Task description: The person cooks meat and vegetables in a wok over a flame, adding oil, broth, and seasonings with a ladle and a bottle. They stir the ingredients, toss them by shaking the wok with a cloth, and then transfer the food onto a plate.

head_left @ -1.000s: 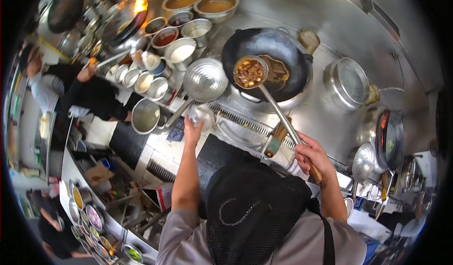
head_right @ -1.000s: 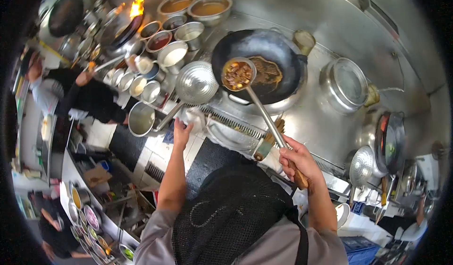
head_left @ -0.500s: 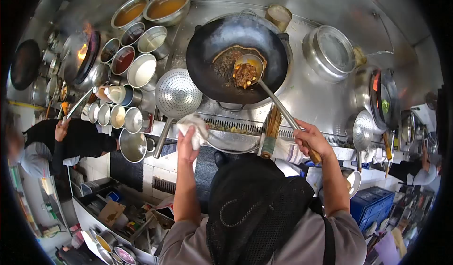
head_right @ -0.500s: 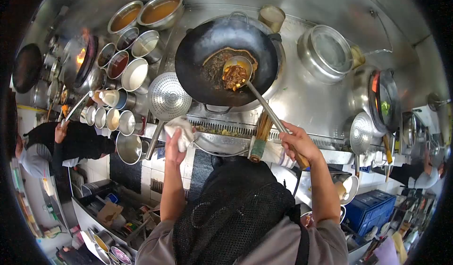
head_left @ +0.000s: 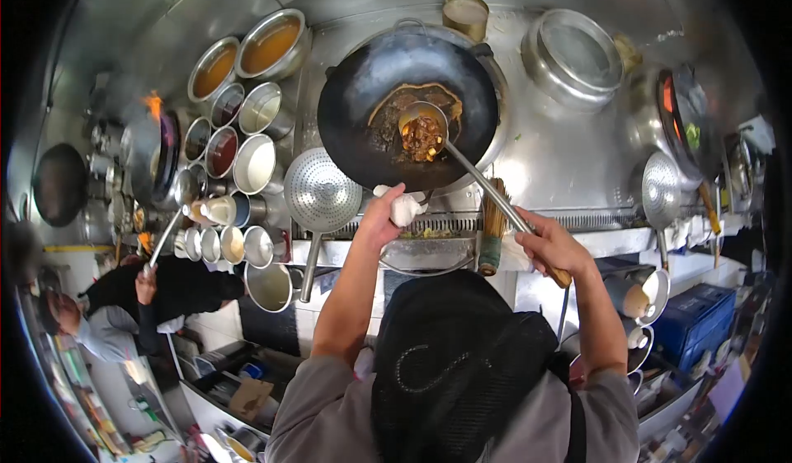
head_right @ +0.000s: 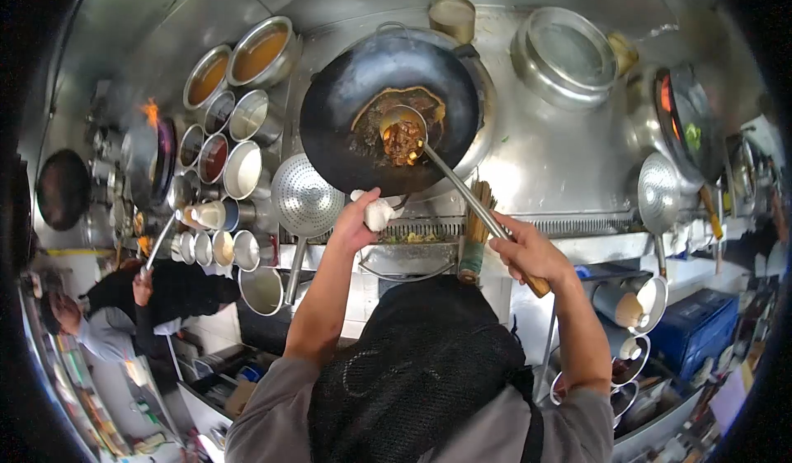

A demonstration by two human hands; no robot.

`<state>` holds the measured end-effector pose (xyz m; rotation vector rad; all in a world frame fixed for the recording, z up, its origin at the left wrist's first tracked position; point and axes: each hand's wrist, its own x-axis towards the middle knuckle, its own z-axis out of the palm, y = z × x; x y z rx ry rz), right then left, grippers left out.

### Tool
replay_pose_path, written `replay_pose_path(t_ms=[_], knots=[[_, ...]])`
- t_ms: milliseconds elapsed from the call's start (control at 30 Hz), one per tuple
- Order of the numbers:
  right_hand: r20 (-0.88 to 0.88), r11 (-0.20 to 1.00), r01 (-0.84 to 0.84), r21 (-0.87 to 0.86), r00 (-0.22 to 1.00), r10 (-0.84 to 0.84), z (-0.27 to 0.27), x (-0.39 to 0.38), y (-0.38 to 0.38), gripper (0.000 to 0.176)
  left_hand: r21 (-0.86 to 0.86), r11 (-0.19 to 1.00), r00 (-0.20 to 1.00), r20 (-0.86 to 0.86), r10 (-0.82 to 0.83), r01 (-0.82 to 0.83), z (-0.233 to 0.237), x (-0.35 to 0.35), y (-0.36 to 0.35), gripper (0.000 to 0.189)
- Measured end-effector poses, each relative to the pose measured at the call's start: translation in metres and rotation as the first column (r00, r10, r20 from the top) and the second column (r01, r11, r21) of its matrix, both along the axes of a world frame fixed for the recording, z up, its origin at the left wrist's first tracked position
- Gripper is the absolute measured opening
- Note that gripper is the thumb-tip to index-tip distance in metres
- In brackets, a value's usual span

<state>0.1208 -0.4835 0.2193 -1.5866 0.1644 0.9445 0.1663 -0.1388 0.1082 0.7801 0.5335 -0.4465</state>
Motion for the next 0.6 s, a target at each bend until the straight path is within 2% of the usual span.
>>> replay_pose_path(t_ms=[33, 67, 133, 200, 267, 367, 433, 467, 533, 567, 600], knots=[[-0.007, 1.000, 0.000, 0.002, 1.000, 0.000, -0.002, -0.001, -0.001, 0.062, -0.009, 1.000, 0.999, -0.039, -0.001, 0.001, -0.004, 0.002, 0.000, 0.027], [-0.005, 1.000, 0.003, -0.002, 1.000, -0.003, -0.003, -0.002, -0.002, 0.062, 0.005, 1.000, 0.999, -0.040, -0.026, 0.027, -0.010, 0.006, 0.000, 0.027], [0.007, 0.999, 0.037, 0.010, 0.999, -0.037, -0.007, -0.010, -0.001, 0.060, 0.138, 0.989, 0.998, -0.025, 0.056, -0.052, -0.030, 0.005, -0.002, 0.018], [0.051, 1.000, 0.003, -0.021, 0.999, -0.002, 0.000, -0.018, 0.005, 0.060, 0.145, 0.989, 1.000, -0.019, -0.008, 0.011, -0.033, 0.003, -0.003, 0.021], [0.068, 1.000, 0.020, -0.011, 0.997, -0.019, 0.001, -0.036, 0.011, 0.061, 0.119, 0.979, 0.985, 0.058, 0.161, -0.167, -0.017, -0.008, -0.012, 0.014], [0.110, 0.995, 0.084, -0.057, 0.991, -0.077, 0.009, -0.075, 0.031, 0.062, 0.122, 0.988, 0.993, 0.081, 0.082, -0.092, -0.019, -0.028, 0.003, 0.018], [0.071, 0.982, 0.168, -0.089, 0.984, -0.162, 0.010, -0.112, 0.050, 0.061, 0.125, 0.991, 0.992, 0.120, 0.035, -0.050, -0.010, -0.045, 0.012, 0.021], [0.067, 0.972, 0.209, -0.111, 0.977, -0.202, 0.016, -0.130, 0.062, 0.061, 0.118, 0.993, 0.994, 0.112, -0.016, 0.003, -0.002, -0.053, 0.018, 0.021], [0.167, 0.932, 0.290, -0.216, 0.952, -0.258, 0.030, -0.191, 0.103, 0.062, 0.239, 0.963, 0.978, 0.138, -0.156, 0.120, 0.012, -0.068, 0.031, 0.024], [0.177, 0.906, 0.324, -0.274, 0.943, -0.283, 0.036, -0.212, 0.119, 0.063, 0.236, 0.959, 0.961, 0.186, -0.205, 0.159, 0.014, -0.072, 0.037, 0.021], [0.186, 0.889, 0.375, -0.262, 0.924, -0.335, 0.037, -0.234, 0.132, 0.062, 0.196, 0.952, 0.953, 0.148, -0.266, 0.235, 0.009, -0.076, 0.047, 0.029]])
